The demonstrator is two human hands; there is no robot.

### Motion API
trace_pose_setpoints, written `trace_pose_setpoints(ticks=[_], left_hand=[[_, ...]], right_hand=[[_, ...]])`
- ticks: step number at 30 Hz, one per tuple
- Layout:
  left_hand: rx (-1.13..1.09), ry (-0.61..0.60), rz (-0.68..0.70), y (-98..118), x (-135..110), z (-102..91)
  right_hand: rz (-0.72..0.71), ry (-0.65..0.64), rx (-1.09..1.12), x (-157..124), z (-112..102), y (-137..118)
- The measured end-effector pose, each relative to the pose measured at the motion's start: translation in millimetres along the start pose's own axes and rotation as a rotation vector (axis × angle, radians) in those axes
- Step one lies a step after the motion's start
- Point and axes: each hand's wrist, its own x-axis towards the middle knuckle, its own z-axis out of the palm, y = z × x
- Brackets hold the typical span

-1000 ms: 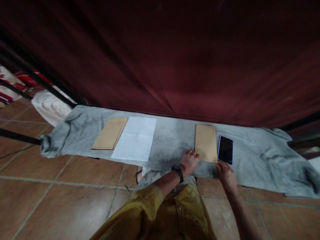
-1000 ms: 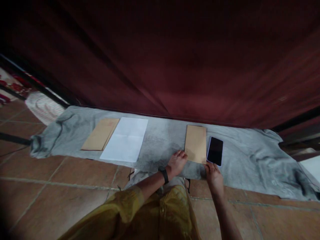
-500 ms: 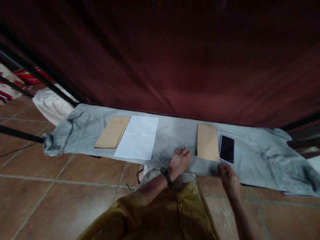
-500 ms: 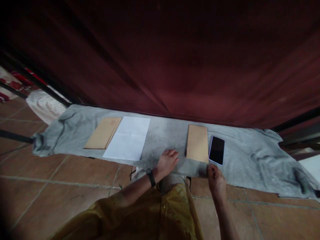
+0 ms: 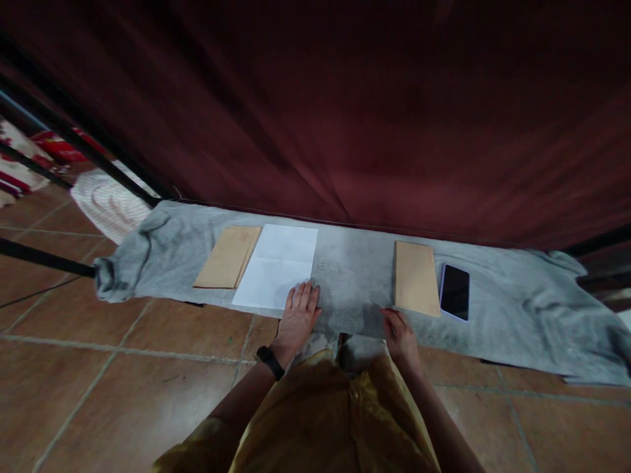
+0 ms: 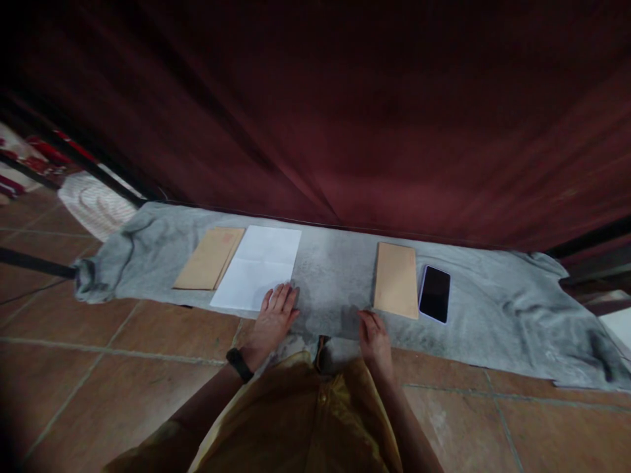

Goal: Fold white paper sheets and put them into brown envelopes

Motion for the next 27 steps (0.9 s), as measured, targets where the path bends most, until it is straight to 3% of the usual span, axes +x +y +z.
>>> trace_pose_setpoints(ticks=[6,10,14,21,27], left_hand=[[0.018,-0.006,-0.159,-3.4,-5.2,6.9],[-0.045,-0.022,-0.146,-11.3,-12.9,8.2],[-0.091,-0.028,-0.112,-24.3,-14.3,4.5],[-0.233,-0.113,-0.033,-44.3,-6.6,-9.5],[-0.276,-0.151,-0.31,-38.4,-1.1,-24.9]], right_hand=[[0.086,-0.135,0.28,36.2,56.8,-36.8],[0.232,-0.28,0.497,60.8,96.0,-57.6],[0.409,-0.33,0.601,81.7,123.8,-75.7],[0.519,-0.372,0.604,96.3,132.8,-87.1],[0.561,-0.369,0.588,100.8,134.3,-95.2]])
